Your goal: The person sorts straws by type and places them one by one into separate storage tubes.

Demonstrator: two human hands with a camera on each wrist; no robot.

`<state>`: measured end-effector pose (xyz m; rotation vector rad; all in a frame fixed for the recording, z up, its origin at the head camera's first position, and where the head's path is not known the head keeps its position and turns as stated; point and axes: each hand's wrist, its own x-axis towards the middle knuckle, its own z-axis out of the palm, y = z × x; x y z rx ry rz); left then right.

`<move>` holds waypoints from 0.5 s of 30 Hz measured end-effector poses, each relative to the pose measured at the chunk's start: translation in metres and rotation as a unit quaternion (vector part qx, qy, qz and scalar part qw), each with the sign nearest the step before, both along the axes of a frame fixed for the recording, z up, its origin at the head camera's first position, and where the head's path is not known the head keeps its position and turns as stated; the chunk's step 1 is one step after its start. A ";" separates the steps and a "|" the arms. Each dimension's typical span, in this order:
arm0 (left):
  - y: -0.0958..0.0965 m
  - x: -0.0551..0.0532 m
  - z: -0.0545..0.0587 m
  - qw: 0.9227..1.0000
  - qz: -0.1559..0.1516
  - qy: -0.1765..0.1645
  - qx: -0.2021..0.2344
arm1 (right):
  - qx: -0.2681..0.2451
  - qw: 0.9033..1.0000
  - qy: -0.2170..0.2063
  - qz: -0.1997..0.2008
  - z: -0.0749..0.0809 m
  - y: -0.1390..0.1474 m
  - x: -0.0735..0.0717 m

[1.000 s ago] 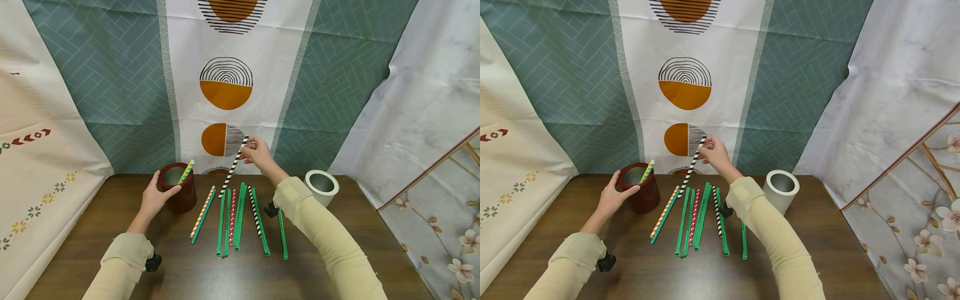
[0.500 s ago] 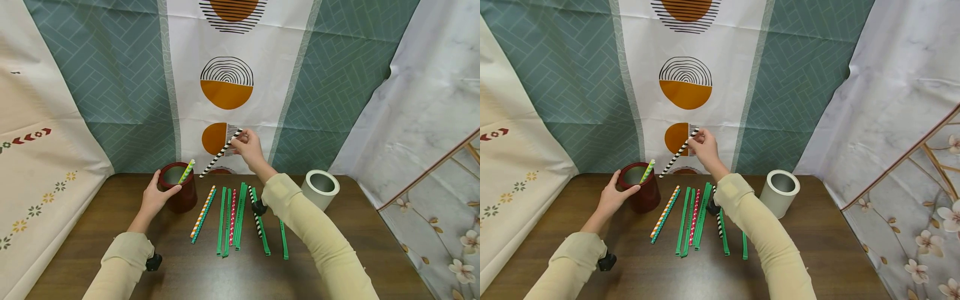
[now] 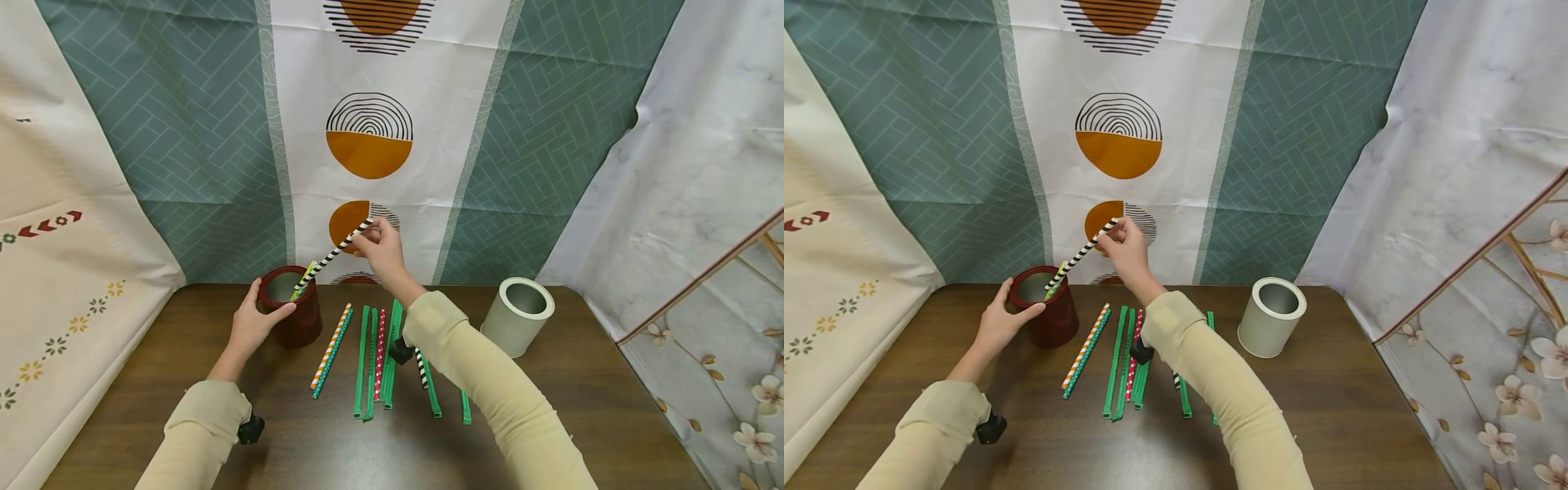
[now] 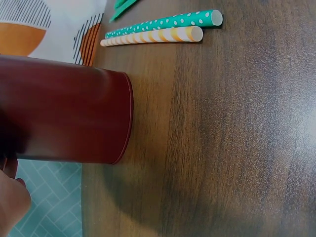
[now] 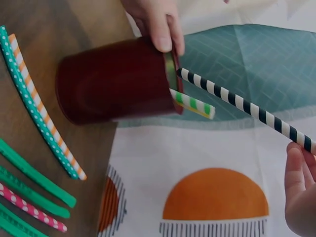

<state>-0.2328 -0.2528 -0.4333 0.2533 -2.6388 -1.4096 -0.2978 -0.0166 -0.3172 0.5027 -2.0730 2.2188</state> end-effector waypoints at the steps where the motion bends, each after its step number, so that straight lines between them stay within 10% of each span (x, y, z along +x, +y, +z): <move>1: 0.000 0.000 0.000 1.000 0.000 -0.001 0.000 | 0.000 1.000 0.000 0.002 -0.002 -0.002 0.001; 15: 0.001 0.001 0.000 1.000 0.005 -0.004 0.004 | 0.054 0.998 0.010 0.018 -0.019 -0.029 0.014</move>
